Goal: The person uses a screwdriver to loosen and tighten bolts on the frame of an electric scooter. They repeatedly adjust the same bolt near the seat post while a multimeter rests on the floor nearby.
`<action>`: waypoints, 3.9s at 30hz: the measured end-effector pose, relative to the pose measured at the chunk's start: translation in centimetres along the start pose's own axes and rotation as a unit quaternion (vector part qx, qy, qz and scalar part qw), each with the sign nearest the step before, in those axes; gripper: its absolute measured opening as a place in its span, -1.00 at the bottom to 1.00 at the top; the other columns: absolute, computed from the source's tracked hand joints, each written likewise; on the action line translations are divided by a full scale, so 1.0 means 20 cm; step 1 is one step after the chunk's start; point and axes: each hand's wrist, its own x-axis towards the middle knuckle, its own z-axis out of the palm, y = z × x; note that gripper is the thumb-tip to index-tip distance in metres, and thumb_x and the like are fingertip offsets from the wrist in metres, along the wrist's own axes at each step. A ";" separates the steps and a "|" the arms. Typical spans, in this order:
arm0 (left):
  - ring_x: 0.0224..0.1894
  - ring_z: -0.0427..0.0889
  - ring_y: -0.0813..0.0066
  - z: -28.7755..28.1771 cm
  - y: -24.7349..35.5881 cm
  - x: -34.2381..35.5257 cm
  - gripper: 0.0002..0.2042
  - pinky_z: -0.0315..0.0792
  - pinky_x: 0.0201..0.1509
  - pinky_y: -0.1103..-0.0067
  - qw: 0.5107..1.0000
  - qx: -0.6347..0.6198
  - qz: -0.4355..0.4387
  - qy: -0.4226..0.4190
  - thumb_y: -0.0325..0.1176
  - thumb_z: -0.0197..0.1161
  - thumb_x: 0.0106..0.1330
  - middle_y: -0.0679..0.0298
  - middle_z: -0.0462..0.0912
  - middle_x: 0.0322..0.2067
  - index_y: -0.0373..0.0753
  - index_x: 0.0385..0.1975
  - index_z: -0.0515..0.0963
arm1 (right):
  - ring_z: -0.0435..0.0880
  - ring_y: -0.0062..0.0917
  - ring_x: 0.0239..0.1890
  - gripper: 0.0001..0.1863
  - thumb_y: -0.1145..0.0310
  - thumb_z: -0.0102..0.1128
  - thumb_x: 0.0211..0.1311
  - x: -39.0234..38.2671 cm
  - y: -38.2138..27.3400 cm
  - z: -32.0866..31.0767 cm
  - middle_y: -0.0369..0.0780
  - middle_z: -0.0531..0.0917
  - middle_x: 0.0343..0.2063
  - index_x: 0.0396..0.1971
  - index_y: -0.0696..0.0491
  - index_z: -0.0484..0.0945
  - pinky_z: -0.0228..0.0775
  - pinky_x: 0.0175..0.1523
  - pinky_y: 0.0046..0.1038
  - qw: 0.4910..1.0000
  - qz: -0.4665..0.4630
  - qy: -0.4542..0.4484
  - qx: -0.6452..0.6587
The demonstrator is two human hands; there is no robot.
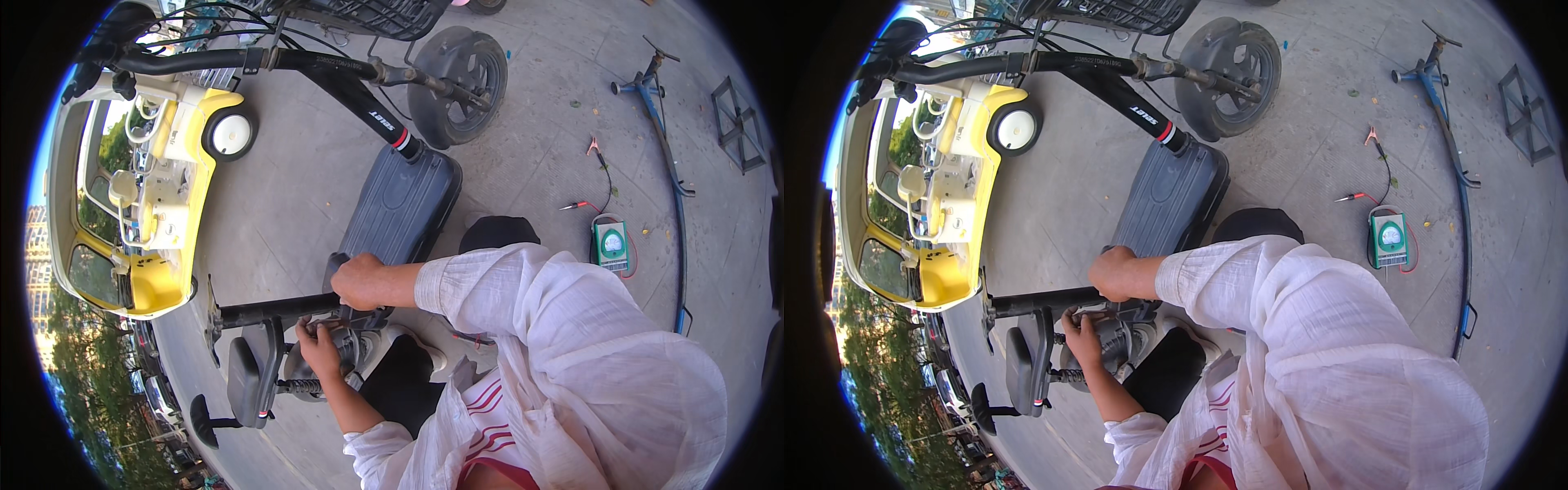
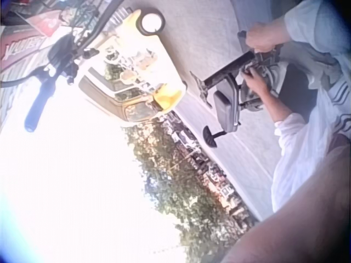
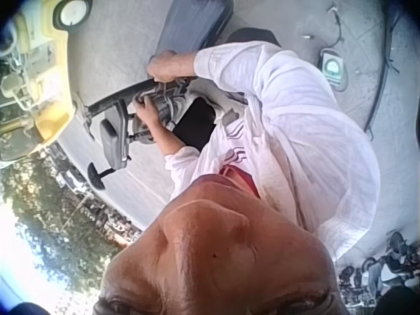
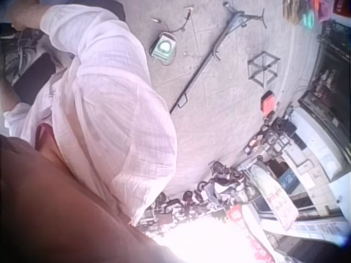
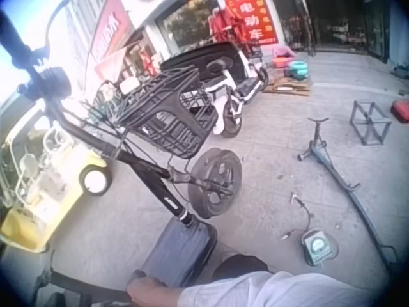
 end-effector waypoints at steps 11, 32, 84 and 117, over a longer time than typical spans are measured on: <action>-0.35 0.67 0.16 -0.03 0.03 -0.01 -0.73 0.53 -0.16 0.32 0.984 0.156 0.064 0.052 -0.29 0.29 0.46 0.08 0.72 -0.31 -0.35 -0.03 0.51 | 0.81 -0.21 -0.06 -0.70 0.13 0.37 0.30 -0.01 -0.03 -0.01 -0.15 0.82 -0.17 -0.15 0.03 0.81 0.64 -0.09 -0.14 1.000 -0.009 -0.003 0.007; -0.36 0.62 0.54 -0.02 0.05 0.00 -0.69 0.51 -0.28 0.57 0.975 0.218 0.030 0.015 -0.28 0.33 0.47 0.25 0.69 -0.32 -0.33 0.05 0.50 | 0.82 -0.24 -0.07 -0.72 0.16 0.39 0.28 0.01 0.00 0.02 -0.18 0.82 -0.15 -0.14 0.01 0.82 0.64 -0.16 -0.15 0.999 0.005 -0.027 -0.018; -0.30 0.63 0.30 -0.05 0.07 -0.03 -0.75 0.53 -0.10 0.41 0.992 0.126 0.019 0.001 -0.28 0.34 0.44 0.07 0.66 -0.34 -0.27 -0.09 0.46 | 0.83 -0.27 -0.07 -0.67 0.39 0.45 0.07 0.03 -0.03 0.03 -0.18 0.83 -0.14 -0.10 0.03 0.81 0.65 -0.14 -0.15 0.993 -0.008 -0.090 -0.073; -0.37 0.58 0.47 -0.05 0.00 0.00 -0.70 0.51 -0.22 0.48 0.996 0.079 -0.046 0.018 -0.18 0.29 0.49 0.20 0.65 -0.39 -0.35 -0.14 0.57 | 0.81 -0.27 -0.03 -0.66 0.34 0.40 0.14 0.03 -0.03 0.06 -0.22 0.82 -0.09 -0.05 0.00 0.80 0.65 -0.12 -0.12 0.988 -0.022 -0.115 -0.098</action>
